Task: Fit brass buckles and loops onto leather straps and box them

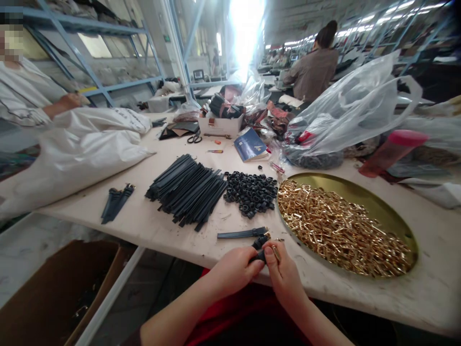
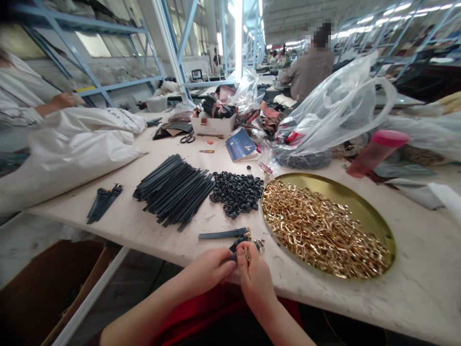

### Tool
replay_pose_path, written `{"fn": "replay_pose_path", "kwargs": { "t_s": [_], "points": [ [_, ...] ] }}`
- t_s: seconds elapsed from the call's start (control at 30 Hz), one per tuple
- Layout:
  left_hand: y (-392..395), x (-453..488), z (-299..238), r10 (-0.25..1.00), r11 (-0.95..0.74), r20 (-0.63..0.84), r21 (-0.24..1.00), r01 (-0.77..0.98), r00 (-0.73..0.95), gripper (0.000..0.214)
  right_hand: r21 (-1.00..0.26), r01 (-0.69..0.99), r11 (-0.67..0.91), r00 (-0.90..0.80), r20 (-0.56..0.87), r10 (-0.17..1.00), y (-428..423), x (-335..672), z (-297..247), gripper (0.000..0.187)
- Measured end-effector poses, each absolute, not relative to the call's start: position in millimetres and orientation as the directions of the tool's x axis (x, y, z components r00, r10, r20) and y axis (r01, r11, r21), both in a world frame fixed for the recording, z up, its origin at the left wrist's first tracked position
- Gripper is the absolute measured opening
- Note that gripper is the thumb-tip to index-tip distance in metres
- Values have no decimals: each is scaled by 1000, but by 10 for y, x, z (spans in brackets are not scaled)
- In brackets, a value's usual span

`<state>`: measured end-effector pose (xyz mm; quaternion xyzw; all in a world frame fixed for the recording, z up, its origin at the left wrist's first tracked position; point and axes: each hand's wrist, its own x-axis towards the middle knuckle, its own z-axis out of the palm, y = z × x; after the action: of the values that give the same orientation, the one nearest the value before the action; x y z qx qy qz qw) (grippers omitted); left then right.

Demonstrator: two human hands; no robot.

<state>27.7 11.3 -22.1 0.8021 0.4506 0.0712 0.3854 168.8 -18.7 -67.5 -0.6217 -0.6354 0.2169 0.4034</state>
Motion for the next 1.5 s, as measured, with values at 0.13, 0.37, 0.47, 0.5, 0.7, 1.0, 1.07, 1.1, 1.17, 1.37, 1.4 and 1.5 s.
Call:
{"fn": "replay_pose_path", "kwargs": {
  "t_s": [0.13, 0.37, 0.47, 0.5, 0.7, 1.0, 1.07, 1.1, 1.17, 1.37, 1.4, 1.5],
  "points": [
    [428, 135, -231, 864, -409, -97, 437, 801, 494, 31, -430, 850, 305, -106, 428, 898, 126, 1767, -673, 25],
    [1140, -372, -257, 972, -182, 124, -126, 975, 198, 19, -256, 879, 402, -256, 458, 851, 240, 1647, -905, 23],
    [1268, -411, -312, 977, -145, 133, -149, 978, 165, 22, -259, 884, 388, -237, 468, 851, 225, 1635, -929, 24],
    [1284, -405, -332, 978, -136, 137, -154, 979, 157, 22, -260, 883, 390, -237, 470, 850, 223, 1637, -924, 24],
    [1289, -382, -326, 976, -120, 160, -160, 980, 146, 15, -284, 875, 392, -229, 471, 852, 205, 1654, -892, 24],
    [588, -127, -67, 902, -396, 153, -71, 915, 403, 13, -934, 296, 201, 194, 265, 944, 83, 1784, -665, 40],
    [323, -32, -119, 849, -525, 102, 52, 849, 519, 16, -996, 57, 74, 184, 83, 979, 57, 1790, -555, 41],
    [215, 9, -147, 838, -546, 85, 159, 823, 539, 15, -1000, 2, 29, 158, 29, 987, 53, 1790, -507, 40],
    [72, 76, -184, 878, -434, 35, 476, 765, 477, 13, -999, -18, -45, 82, -46, 996, 75, 1793, -437, 38],
    [110, 224, -126, 795, 448, -455, 886, 119, 401, 30, -912, 409, 29, -89, -9, 996, 487, 1960, -467, 35],
    [136, 238, -114, 795, 499, -482, 865, 53, 368, 28, -813, 573, 106, -68, 81, 994, 587, 2003, -498, 32],
    [195, 247, -105, 802, 559, -530, 828, -36, 274, 24, -365, 904, 222, -145, 227, 963, 839, 2090, -604, 20]
  ]
}}
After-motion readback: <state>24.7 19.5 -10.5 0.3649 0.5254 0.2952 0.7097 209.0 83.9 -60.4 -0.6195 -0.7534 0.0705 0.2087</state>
